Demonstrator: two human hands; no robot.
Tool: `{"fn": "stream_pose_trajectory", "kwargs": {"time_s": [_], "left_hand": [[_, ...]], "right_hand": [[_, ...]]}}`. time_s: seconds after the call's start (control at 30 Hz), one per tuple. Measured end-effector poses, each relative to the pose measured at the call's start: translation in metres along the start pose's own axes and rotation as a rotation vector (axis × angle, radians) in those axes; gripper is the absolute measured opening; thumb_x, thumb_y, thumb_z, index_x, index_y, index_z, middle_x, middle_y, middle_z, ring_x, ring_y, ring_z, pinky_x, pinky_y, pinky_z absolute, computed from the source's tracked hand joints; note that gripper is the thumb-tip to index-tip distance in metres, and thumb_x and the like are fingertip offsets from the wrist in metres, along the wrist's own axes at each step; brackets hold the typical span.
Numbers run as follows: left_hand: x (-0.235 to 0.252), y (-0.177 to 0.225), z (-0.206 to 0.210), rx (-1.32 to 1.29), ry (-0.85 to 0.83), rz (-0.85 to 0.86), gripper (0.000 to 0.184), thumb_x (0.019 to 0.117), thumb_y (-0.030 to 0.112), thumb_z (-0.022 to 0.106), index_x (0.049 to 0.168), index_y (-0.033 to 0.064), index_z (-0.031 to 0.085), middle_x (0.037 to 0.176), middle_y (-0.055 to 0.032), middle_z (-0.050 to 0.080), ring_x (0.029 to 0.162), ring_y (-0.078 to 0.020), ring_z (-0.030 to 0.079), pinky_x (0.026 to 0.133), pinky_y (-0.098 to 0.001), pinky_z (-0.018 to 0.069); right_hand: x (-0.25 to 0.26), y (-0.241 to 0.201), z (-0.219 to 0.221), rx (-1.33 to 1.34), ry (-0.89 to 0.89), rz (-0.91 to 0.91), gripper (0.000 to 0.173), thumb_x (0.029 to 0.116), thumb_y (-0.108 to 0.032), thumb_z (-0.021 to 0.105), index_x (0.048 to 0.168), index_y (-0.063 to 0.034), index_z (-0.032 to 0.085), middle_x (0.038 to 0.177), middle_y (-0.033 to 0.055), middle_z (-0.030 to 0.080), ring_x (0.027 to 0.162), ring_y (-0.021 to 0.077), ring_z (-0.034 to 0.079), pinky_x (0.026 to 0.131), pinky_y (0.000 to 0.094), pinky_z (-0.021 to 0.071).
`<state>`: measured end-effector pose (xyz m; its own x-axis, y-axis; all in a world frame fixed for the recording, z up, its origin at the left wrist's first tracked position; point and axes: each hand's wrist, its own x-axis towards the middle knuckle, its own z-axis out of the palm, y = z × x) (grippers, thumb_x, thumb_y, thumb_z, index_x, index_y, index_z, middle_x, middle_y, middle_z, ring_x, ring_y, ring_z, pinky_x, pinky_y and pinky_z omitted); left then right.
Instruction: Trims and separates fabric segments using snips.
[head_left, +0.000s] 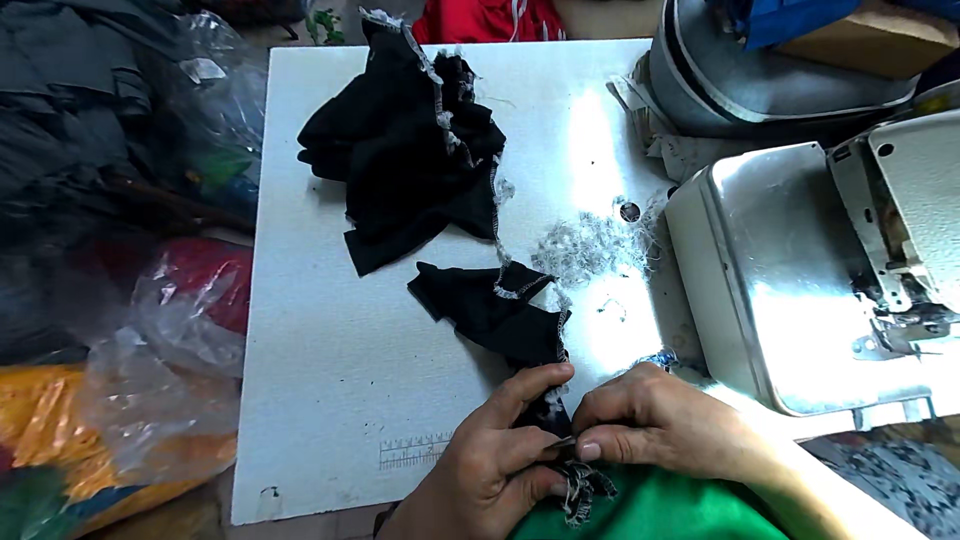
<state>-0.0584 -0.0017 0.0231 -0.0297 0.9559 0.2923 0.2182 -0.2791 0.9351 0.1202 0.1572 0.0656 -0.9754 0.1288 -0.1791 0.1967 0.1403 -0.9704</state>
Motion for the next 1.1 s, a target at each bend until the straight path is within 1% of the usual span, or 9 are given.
{"fn": "stream_pose_trajectory", "kwargs": {"time_s": [0.1, 0.23, 0.4, 0.5, 0.6, 0.77, 0.87, 0.97, 1.1], "left_hand": [[0.0, 0.0, 0.0, 0.013, -0.02, -0.006, 0.033, 0.1041, 0.042, 0.053, 0.096, 0.0136, 0.068, 0.148, 0.003, 0.052, 0.137, -0.0037, 0.048, 0.111, -0.0238, 0.0462], [-0.001, 0.002, 0.0, 0.025, -0.027, 0.001, 0.033, 0.1046, 0.04, 0.054, 0.096, 0.0118, 0.068, 0.15, 0.0013, 0.052, 0.139, -0.0052, 0.047, 0.114, -0.0253, 0.045], [0.001, 0.0, 0.001, 0.036, -0.073, 0.038, 0.034, 0.1055, 0.038, 0.052, 0.096, 0.0082, 0.067, 0.145, -0.0043, 0.056, 0.137, -0.0065, 0.05, 0.113, -0.0249, 0.0456], [0.003, 0.0, 0.002, 0.053, -0.086, 0.059, 0.035, 0.1059, 0.037, 0.051, 0.095, 0.0064, 0.066, 0.14, -0.0078, 0.06, 0.134, -0.0088, 0.053, 0.111, -0.0245, 0.046], [0.001, 0.002, -0.002, 0.073, -0.028, 0.046, 0.035, 0.1058, 0.041, 0.05, 0.098, 0.0119, 0.068, 0.133, -0.0006, 0.064, 0.129, -0.0072, 0.056, 0.111, -0.0268, 0.0462], [0.006, 0.013, -0.015, -0.063, 0.151, 0.051, 0.025, 0.1052, 0.038, 0.053, 0.102, 0.0168, 0.066, 0.102, 0.0116, 0.067, 0.103, 0.0037, 0.062, 0.11, -0.0239, 0.0415], [0.016, 0.015, -0.012, -0.073, 0.182, 0.028, 0.023, 0.1045, 0.036, 0.055, 0.105, 0.0167, 0.067, 0.101, 0.0115, 0.067, 0.101, 0.0036, 0.063, 0.101, -0.0184, 0.0472], [0.024, 0.013, -0.002, -0.081, 0.256, -0.081, 0.02, 0.1019, 0.034, 0.059, 0.11, 0.0217, 0.072, 0.102, 0.0139, 0.069, 0.097, 0.0063, 0.063, 0.085, -0.0103, 0.0516], [0.028, 0.012, 0.004, -0.071, 0.326, -0.189, 0.017, 0.0983, 0.033, 0.064, 0.111, 0.0254, 0.073, 0.101, 0.0156, 0.07, 0.092, 0.0068, 0.065, 0.082, -0.0101, 0.054]], "right_hand": [[-0.003, -0.001, 0.0, 0.065, 0.201, 0.068, 0.039, 0.1056, -0.036, 0.052, 0.095, -0.004, 0.071, 0.067, -0.0076, 0.053, 0.059, -0.0082, 0.043, 0.055, 0.0102, 0.0357], [0.002, -0.006, -0.005, 0.064, 0.501, 0.287, 0.032, 0.0981, -0.049, 0.059, 0.087, -0.0197, 0.067, 0.058, -0.0161, 0.045, 0.05, -0.009, 0.039, 0.048, 0.0109, 0.0324], [0.026, -0.012, -0.005, -0.117, 0.369, 0.451, 0.027, 0.0955, -0.038, 0.07, 0.094, -0.0109, 0.071, 0.069, -0.0039, 0.059, 0.059, 0.0032, 0.052, 0.057, 0.0229, 0.0427], [0.035, -0.01, -0.005, -0.122, 0.364, 0.402, 0.008, 0.0952, -0.018, 0.069, 0.095, -0.0098, 0.072, 0.068, -0.0025, 0.06, 0.058, 0.0039, 0.052, 0.055, 0.0223, 0.0423], [0.032, -0.01, -0.005, -0.082, 0.46, 0.289, 0.005, 0.092, -0.012, 0.067, 0.097, -0.0119, 0.068, 0.068, -0.0045, 0.059, 0.055, 0.0011, 0.052, 0.051, 0.0185, 0.0426], [0.021, -0.009, -0.01, 0.043, 0.494, 0.184, 0.01, 0.092, -0.011, 0.064, 0.1, -0.0149, 0.069, 0.067, -0.0083, 0.059, 0.053, -0.0036, 0.051, 0.047, 0.013, 0.0415], [0.014, -0.01, -0.008, 0.162, 0.416, 0.17, 0.013, 0.094, -0.008, 0.063, 0.103, -0.0128, 0.072, 0.075, -0.0076, 0.065, 0.062, -0.004, 0.058, 0.055, 0.0123, 0.0492], [0.008, -0.011, -0.005, 0.196, 0.357, 0.153, 0.015, 0.0954, -0.008, 0.061, 0.105, -0.0102, 0.073, 0.08, -0.0083, 0.067, 0.068, -0.0064, 0.06, 0.061, 0.0103, 0.05], [0.002, -0.01, -0.003, 0.085, 0.322, 0.052, 0.024, 0.0912, -0.004, 0.059, 0.11, -0.0052, 0.074, 0.085, -0.0056, 0.069, 0.07, -0.0093, 0.057, 0.062, 0.0078, 0.0467]]}}
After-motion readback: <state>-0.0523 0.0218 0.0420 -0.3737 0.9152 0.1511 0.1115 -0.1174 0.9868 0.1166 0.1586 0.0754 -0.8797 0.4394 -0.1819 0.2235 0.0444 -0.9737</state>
